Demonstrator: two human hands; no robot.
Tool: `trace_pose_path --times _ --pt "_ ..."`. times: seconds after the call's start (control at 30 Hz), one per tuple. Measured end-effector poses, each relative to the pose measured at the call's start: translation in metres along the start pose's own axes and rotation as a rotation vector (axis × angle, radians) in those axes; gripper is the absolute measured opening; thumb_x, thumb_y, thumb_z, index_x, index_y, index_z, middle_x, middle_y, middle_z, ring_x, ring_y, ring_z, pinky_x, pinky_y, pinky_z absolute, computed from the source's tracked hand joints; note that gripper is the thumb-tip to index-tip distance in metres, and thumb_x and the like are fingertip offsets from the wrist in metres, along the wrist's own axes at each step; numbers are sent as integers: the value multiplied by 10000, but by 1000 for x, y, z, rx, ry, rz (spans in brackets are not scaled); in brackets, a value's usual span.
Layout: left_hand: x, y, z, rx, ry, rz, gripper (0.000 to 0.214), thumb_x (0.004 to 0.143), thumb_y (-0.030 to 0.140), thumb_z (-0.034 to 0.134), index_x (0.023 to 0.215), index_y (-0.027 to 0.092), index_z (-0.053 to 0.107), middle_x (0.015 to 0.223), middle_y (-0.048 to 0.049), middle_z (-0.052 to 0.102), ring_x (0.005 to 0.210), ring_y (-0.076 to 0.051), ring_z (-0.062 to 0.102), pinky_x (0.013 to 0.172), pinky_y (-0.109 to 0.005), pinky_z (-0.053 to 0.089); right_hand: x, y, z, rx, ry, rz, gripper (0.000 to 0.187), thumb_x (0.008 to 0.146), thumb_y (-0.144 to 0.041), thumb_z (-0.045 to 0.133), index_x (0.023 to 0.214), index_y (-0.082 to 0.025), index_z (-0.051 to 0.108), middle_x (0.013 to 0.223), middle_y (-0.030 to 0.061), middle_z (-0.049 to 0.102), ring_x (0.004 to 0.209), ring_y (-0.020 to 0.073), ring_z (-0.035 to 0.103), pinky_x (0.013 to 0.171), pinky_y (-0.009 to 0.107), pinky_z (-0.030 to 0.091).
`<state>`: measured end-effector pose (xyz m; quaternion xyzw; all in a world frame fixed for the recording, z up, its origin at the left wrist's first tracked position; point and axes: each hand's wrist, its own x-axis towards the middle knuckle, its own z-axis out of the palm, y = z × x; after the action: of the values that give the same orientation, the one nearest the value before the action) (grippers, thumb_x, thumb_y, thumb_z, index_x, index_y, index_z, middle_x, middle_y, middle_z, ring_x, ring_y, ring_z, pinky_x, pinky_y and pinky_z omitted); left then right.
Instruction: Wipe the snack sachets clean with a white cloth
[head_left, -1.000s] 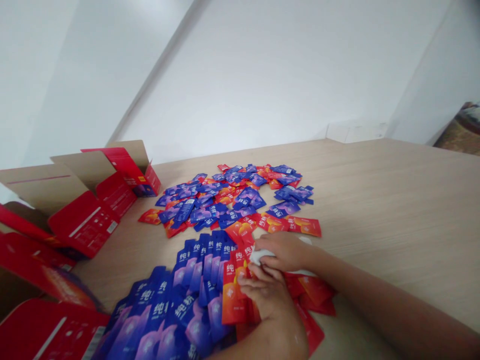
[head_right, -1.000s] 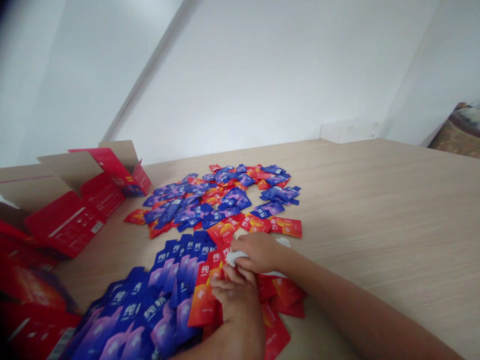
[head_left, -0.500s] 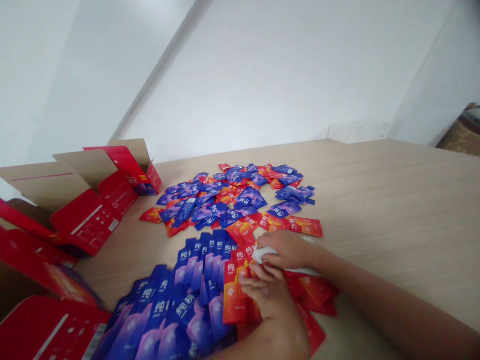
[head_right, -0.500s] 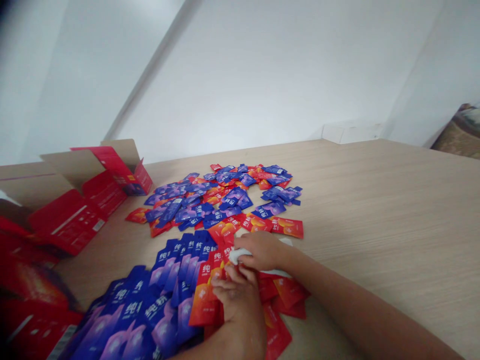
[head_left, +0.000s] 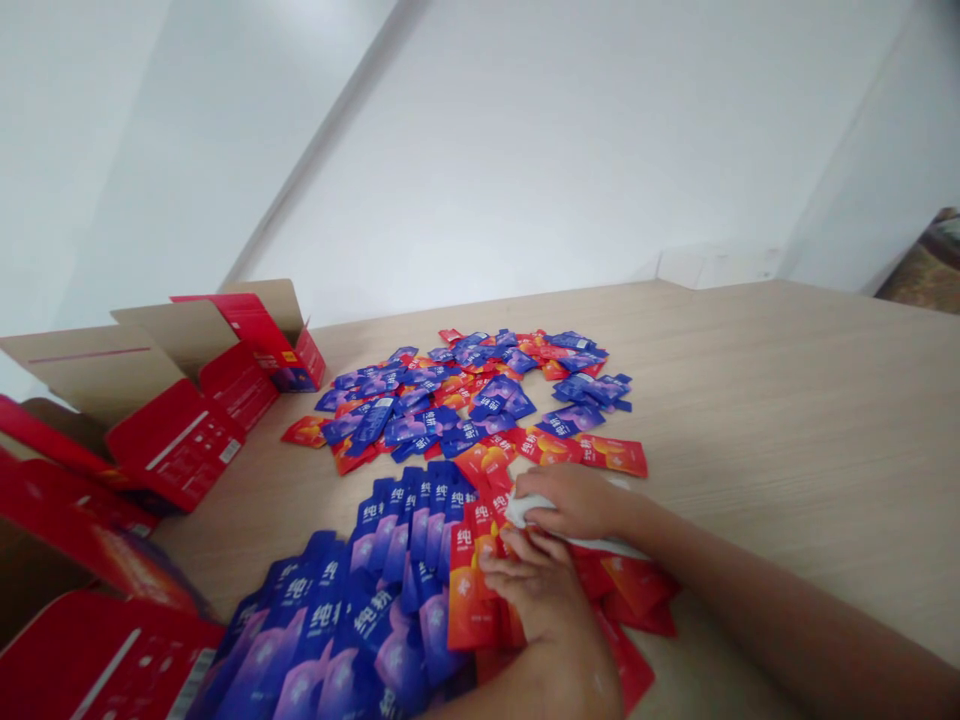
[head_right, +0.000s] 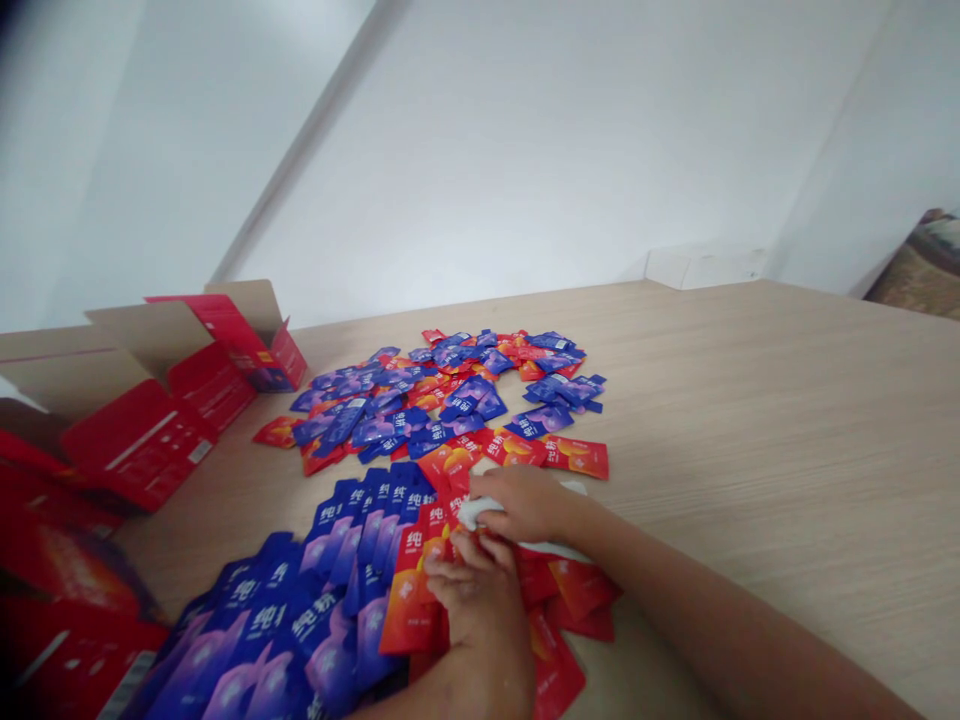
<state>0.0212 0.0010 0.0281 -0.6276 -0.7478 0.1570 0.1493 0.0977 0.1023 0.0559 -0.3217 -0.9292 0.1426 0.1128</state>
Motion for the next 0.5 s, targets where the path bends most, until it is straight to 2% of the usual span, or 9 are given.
trace_pose_path --times 0.1,0.23,0.37,0.5 --pt "0 1 1 -43 -11 -24 483 804 -24 405 1195 204 573 1270 -183 511 1045 -378 545 816 -558 473 0 7 -4 -19 27 59 191 824 -276 501 978 -188 570 940 54 630 845 189 561 715 266 371" --pt "1 2 2 -44 -11 -21 477 805 -23 406 1191 201 575 1273 -184 508 1043 -376 547 817 -562 472 -2 1 -12 37 75 16 213 823 -269 502 1013 -195 565 983 51 625 876 183 554 744 267 371" --pt "0 1 1 9 -3 -7 486 802 -27 401 1213 180 558 1259 -206 509 1033 -386 549 803 -556 479 -2 -8 -4 38 20 -44 220 810 -292 523 1000 -198 581 941 44 625 842 186 555 722 267 365" --pt "0 0 1 -26 10 -7 488 799 -31 404 1206 185 565 1250 -202 523 1034 -387 549 802 -555 480 0 -2 3 -21 26 7 202 807 -283 519 980 -194 576 911 45 627 804 187 555 681 266 360"
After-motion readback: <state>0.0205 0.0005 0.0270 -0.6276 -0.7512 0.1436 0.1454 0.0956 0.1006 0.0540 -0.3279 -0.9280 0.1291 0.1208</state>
